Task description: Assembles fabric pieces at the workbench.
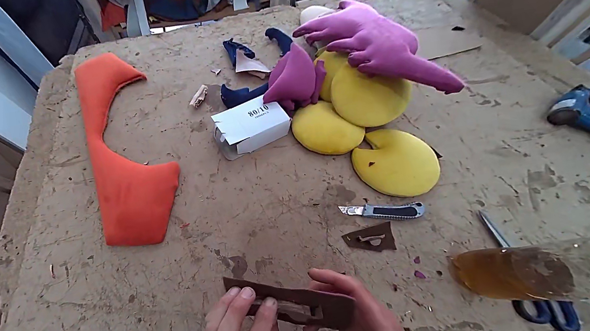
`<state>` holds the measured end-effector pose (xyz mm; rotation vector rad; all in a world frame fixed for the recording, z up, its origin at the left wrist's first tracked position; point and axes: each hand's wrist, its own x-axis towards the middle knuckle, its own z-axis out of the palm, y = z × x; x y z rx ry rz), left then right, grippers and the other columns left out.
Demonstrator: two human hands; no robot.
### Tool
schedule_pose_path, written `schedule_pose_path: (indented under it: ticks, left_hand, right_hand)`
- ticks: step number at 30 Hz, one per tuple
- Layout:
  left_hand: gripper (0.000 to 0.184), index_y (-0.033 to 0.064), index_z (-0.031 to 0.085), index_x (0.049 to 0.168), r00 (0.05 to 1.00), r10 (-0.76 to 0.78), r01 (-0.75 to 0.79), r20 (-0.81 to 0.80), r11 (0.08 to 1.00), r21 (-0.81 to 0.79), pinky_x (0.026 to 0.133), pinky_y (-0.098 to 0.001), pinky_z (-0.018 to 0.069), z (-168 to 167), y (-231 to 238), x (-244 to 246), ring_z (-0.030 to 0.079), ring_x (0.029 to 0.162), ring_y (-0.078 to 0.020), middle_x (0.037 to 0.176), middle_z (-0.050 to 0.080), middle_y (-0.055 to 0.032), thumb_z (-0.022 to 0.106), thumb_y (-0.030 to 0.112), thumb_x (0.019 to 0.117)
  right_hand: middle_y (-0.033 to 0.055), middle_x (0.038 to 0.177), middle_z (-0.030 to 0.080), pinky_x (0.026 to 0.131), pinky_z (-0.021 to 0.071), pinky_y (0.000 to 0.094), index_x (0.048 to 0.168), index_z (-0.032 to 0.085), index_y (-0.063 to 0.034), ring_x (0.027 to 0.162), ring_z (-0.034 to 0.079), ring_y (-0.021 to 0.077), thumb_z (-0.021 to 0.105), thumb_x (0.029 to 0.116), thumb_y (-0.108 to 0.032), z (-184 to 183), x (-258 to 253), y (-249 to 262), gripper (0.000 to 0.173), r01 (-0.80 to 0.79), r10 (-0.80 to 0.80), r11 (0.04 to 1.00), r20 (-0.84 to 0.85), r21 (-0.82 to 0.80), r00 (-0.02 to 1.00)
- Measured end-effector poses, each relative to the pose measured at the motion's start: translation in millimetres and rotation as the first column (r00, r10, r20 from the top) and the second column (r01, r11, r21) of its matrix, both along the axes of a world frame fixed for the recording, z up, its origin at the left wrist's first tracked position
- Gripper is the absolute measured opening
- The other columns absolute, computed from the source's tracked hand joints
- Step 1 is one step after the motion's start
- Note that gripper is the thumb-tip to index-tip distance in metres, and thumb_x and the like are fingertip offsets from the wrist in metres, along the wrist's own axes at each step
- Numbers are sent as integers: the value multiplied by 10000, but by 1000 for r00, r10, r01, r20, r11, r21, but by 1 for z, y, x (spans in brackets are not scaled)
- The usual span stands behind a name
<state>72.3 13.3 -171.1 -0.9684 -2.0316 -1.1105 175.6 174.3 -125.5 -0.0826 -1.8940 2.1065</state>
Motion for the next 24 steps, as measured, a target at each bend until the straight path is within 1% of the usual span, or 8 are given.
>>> schedule_pose_path:
  ticks: [5,7,9,12,15,19,22,24]
  left_hand:
    - [300,270,635,1280,987,-135,135,85,991,7,1110,-353,471,13,-7,18,497,1362,-138,1457,508,69,639,246,981]
    - [448,337,546,1398,940,-212,175,267,972,154,1084,-328,498,30,-24,16,533,1327,-97,1478,495,122,648,373,963]
    - [558,325,503,1444,866,-288,131,410,920,368,979,-312,547,42,-37,-2,623,1192,-117,1417,570,86,646,531,946]
    - [699,185,531,1439,547,-586,317,597,806,501,958,-390,562,45,-31,-11,652,1158,-209,1336,641,-51,608,655,928]
    - [612,146,640,1344,201,-799,488,567,583,649,1021,-355,557,55,-3,14,665,1165,-121,1272,702,-7,737,546,891]
    - [294,32,707,1165,206,-833,507,513,539,672,859,-310,623,72,15,22,721,946,-121,1055,742,-69,789,152,910]
    - [585,-22,586,1384,242,-787,560,567,591,581,913,-341,626,81,15,21,725,1014,-162,1141,735,-105,812,200,892]
    - [736,-37,485,1464,169,-800,591,575,549,591,985,-415,596,83,13,18,680,1138,-243,1260,676,-155,817,274,886]
  right_hand:
    - [72,1084,729,781,649,287,1263,627,16,935,724,123,777,809,1,5,7,-5,478,306,-306,922,-39,237,951]
    - [47,1067,734,761,646,270,1261,628,12,920,721,102,755,780,11,9,13,1,498,359,-357,899,-57,250,932]
    - [43,1070,738,740,643,282,1298,601,10,908,724,119,742,796,18,14,20,8,521,371,-369,912,-45,174,928]
    - [11,1103,730,772,634,286,1327,592,-64,929,716,116,748,813,25,23,27,10,544,326,-325,945,-57,15,944]
    - [5,1102,729,798,635,295,1349,591,-99,958,717,116,752,815,29,33,28,4,572,269,-272,962,-76,-49,959]
    - [5,1050,723,744,621,270,1384,560,-77,892,704,96,740,808,25,41,35,3,612,254,-259,964,-67,-76,964]
    - [14,1041,723,729,619,273,1413,531,-44,871,702,97,721,794,43,45,43,6,654,262,-266,962,-55,-72,962]
    - [15,1041,728,734,619,285,1425,517,-39,873,706,103,706,786,52,47,46,6,673,279,-284,955,-45,-99,958]
